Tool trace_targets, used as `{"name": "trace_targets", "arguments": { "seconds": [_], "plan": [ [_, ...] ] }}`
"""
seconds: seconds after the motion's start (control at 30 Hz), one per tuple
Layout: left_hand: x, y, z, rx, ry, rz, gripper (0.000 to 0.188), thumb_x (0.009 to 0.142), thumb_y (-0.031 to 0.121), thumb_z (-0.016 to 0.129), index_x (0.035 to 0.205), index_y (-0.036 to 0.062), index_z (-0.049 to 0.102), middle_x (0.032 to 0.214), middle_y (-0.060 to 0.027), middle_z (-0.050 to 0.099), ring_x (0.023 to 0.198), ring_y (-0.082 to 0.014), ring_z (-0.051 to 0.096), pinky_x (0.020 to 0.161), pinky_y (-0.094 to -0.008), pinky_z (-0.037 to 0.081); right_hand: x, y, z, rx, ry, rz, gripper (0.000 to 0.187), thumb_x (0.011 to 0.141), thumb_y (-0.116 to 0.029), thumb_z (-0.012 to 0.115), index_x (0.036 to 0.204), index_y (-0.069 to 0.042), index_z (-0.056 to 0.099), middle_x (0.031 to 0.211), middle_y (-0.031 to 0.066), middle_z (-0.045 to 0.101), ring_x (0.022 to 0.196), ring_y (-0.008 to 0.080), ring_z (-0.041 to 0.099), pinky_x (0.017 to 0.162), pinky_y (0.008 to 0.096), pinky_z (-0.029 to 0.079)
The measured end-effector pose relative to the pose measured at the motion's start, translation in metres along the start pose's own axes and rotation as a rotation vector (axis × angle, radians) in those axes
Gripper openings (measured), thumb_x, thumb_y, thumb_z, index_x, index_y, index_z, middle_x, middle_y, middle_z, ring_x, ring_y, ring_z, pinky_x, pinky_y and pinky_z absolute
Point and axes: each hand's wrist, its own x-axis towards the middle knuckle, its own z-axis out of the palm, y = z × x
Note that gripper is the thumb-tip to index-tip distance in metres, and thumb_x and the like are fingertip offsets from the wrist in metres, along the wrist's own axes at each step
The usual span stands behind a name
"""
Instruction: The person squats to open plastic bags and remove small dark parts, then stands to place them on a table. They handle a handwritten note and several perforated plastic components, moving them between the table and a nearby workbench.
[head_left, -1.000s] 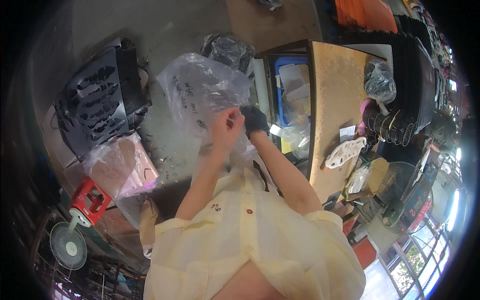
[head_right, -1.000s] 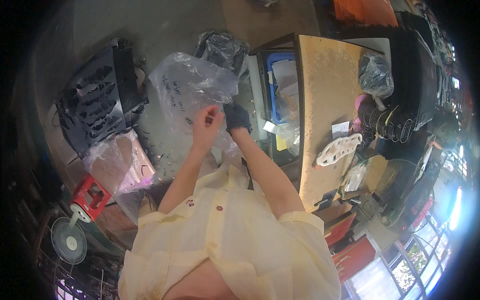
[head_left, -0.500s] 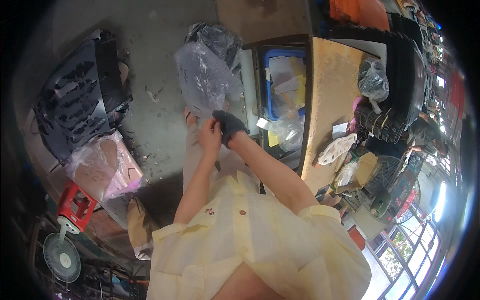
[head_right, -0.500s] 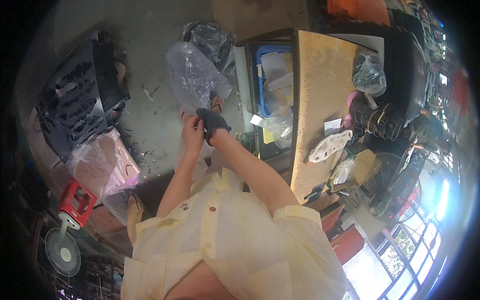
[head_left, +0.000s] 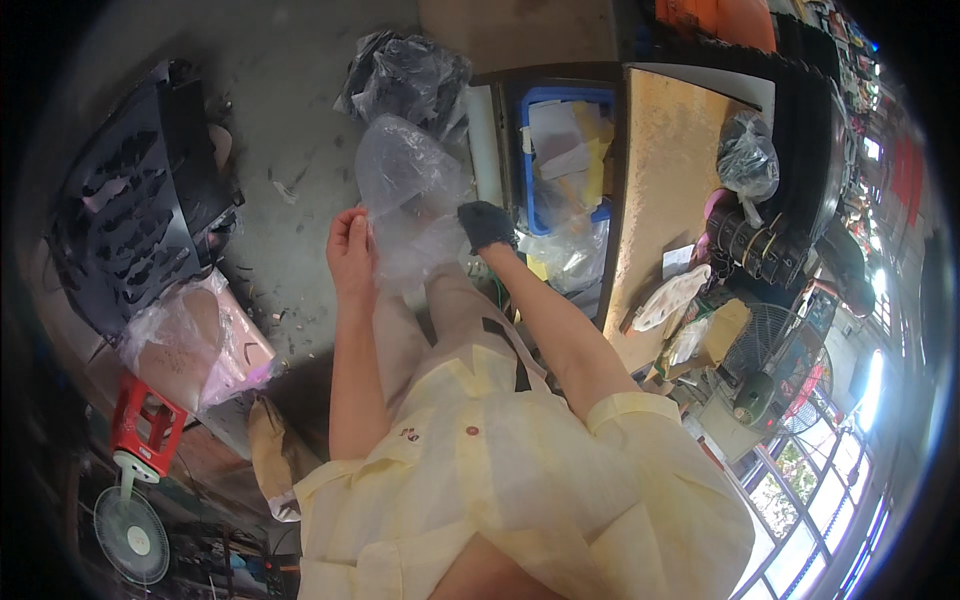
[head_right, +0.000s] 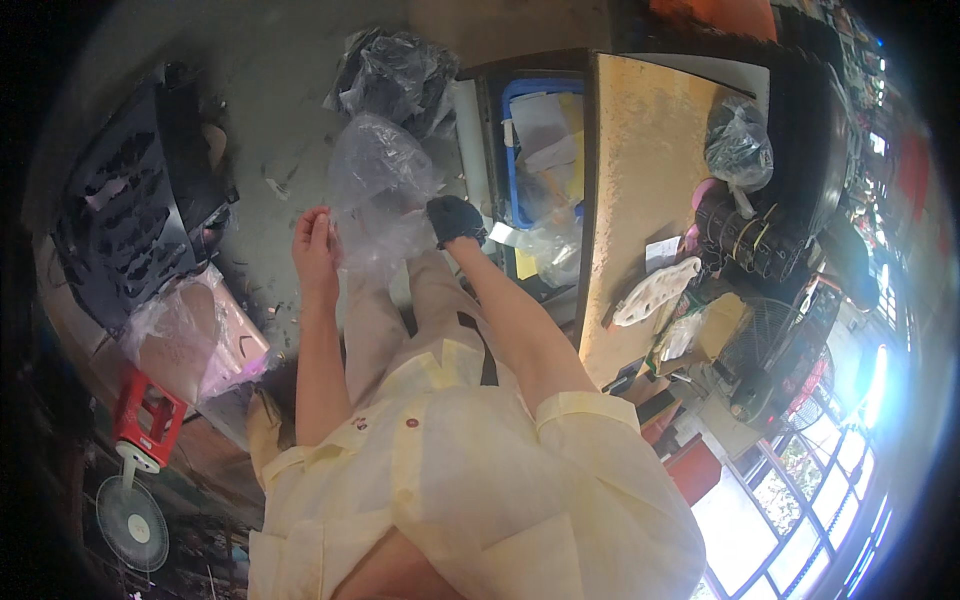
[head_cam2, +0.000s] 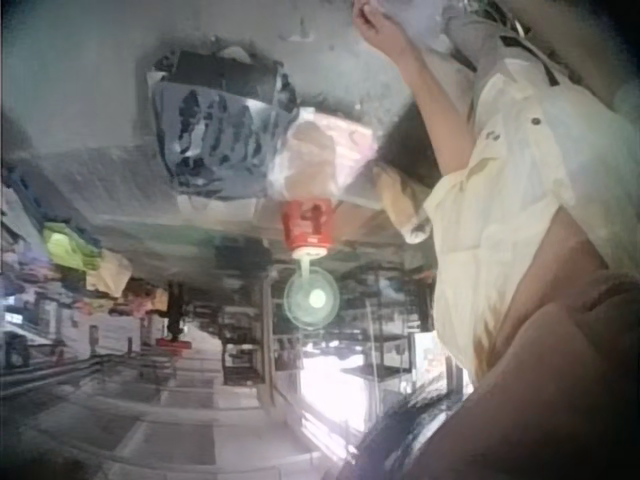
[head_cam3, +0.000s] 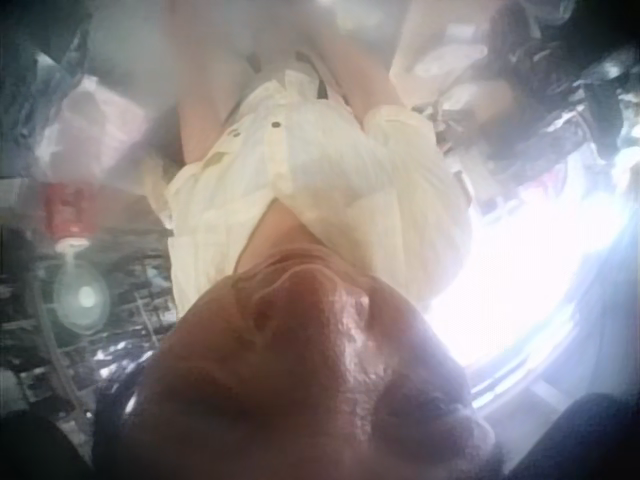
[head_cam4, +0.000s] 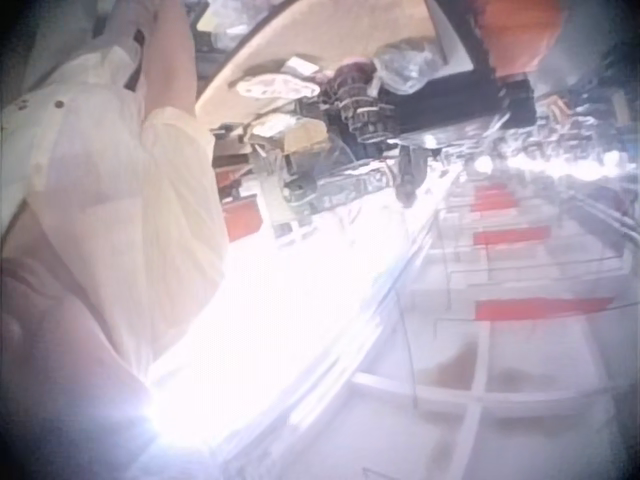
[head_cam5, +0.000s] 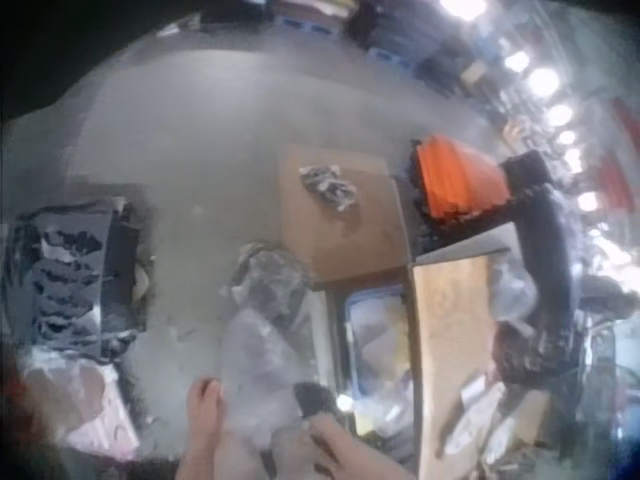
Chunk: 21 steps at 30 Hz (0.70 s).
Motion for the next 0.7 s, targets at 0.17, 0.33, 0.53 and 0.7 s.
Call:
{"name": "trace_targets", "arguments": {
  "seconds": [0.17,0.33,0.53,0.7],
  "plan": [
    [-0.009,-0.003,0.012,0.367,-0.161,0.165,0.029,0.079,0.009,0.062,0.107,0.0080,0.056,0.079,0.0037,0.048,0.067,-0.0049,0.044,0.058,-0.0198,0.038,-0.004,-0.008,-0.030,0.095,0.059,0.133,0.036,0.079,-0.041,0.049,0.087,-0.011,0.067,0.090,0.0139,0.064,0.088,0.0332,0.059,0.077,0.0423,0.046],
    [0.003,-0.014,-0.005,0.661,-0.181,0.190,0.027,0.078,0.008,0.063,0.104,0.0069,0.059,0.085,0.0011,0.054,0.076,-0.0084,0.050,0.068,-0.0225,0.042,-0.034,-0.013,-0.071,0.194,0.023,0.053,0.033,0.081,-0.038,0.051,0.089,-0.010,0.066,0.092,0.0132,0.064,0.087,0.0308,0.060,0.076,0.0392,0.046],
    [0.022,0.004,-0.032,0.537,0.039,0.219,0.018,0.082,0.012,0.061,0.098,0.0025,0.059,0.090,-0.0021,0.058,0.082,-0.0095,0.052,0.074,-0.0226,0.042,-0.102,0.019,-0.137,0.303,0.230,-0.127,0.019,0.080,-0.019,0.061,0.095,-0.009,0.063,0.090,0.0087,0.063,0.086,0.0228,0.061,0.077,0.0322,0.048],
    [0.020,0.037,-0.026,0.851,0.083,0.431,0.023,0.078,0.012,0.064,0.098,0.0038,0.059,0.093,-0.0016,0.057,0.084,-0.0109,0.052,0.073,-0.0234,0.041,-0.140,0.112,-0.214,0.276,0.649,0.042,0.027,0.075,-0.014,0.065,0.102,-0.010,0.063,0.092,0.0097,0.063,0.076,0.0219,0.062,0.070,0.0326,0.049]
  ]
}}
